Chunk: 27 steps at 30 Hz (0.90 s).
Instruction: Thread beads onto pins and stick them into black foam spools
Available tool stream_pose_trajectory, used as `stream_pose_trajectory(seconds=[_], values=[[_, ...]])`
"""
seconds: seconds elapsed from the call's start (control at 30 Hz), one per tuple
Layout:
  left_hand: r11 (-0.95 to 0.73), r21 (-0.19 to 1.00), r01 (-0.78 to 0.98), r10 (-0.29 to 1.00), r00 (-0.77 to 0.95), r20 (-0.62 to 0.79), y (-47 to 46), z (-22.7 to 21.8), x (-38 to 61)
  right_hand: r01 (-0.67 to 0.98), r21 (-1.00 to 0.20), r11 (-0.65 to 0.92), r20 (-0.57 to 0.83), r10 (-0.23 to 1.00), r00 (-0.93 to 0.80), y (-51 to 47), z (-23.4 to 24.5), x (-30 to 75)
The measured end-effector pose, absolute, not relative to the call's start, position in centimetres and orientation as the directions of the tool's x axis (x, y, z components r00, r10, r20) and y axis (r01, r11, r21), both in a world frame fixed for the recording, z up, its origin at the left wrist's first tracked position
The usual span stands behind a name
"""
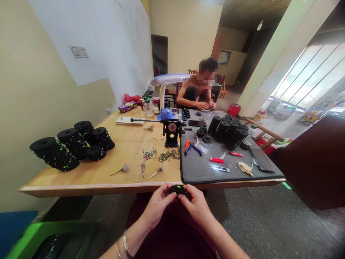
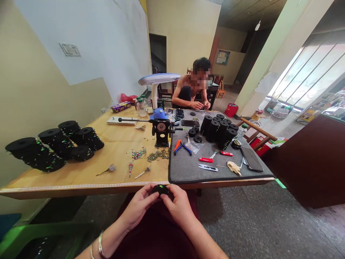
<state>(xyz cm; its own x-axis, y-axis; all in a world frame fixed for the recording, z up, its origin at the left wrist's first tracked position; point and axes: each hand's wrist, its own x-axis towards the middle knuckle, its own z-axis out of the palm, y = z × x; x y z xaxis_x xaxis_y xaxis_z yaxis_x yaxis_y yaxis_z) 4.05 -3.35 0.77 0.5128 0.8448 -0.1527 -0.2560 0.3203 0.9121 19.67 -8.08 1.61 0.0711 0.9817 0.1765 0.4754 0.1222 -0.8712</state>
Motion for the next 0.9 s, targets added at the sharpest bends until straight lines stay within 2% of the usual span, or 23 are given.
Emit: stream_pose_trajectory(seconds=[0.07, 0.2, 0.27, 0.33, 0.43, 0.5, 0.67, 0.9], values=[[0.307, 0.931, -0.199, 0.823, 0.546, -0.154, -3.1, 1.0, 3.9, 0.558, -0.820, 0.129, 0.184, 0.982, 0.043, -8.0, 1.8, 20.0], [0.043, 0.998, 0.056, 0.851, 0.521, -0.066, -2.2, 1.4, 4.0, 0.785, -0.598, 0.161, 0.201, 0.978, -0.048, -7.9, 2.1, 20.3], [-0.023, 0.989, 0.146, 0.865, 0.499, -0.054, -1.8, 1.5, 4.2, 0.828, -0.529, 0.185, 0.202, 0.975, -0.089, -7.8, 2.3, 20.2], [0.039, 0.983, 0.178, 0.850, 0.512, -0.126, -1.6, 1.4, 4.4, 0.811, -0.550, 0.198, 0.190, 0.976, -0.110, -7.7, 2.5, 20.0], [0.296, 0.946, 0.130, 0.767, 0.558, -0.316, -1.8, 1.3, 4.5, 0.720, -0.676, 0.155, 0.129, 0.987, -0.092, -7.8, 2.9, 19.9], [0.436, 0.898, 0.057, 0.726, 0.568, -0.389, -2.0, 1.3, 4.4, 0.646, -0.756, 0.107, 0.085, 0.994, -0.066, -7.9, 3.0, 20.2], [0.542, 0.830, -0.131, 0.724, 0.574, -0.383, -2.3, 1.2, 4.1, 0.564, -0.820, 0.098, 0.100, 0.995, -0.027, -8.6, 2.5, 21.1], [0.643, 0.724, -0.250, 0.642, 0.692, -0.332, -2.9, 0.5, 3.9, 0.516, -0.848, 0.124, 0.144, 0.990, -0.001, -8.8, 1.5, 20.8]])
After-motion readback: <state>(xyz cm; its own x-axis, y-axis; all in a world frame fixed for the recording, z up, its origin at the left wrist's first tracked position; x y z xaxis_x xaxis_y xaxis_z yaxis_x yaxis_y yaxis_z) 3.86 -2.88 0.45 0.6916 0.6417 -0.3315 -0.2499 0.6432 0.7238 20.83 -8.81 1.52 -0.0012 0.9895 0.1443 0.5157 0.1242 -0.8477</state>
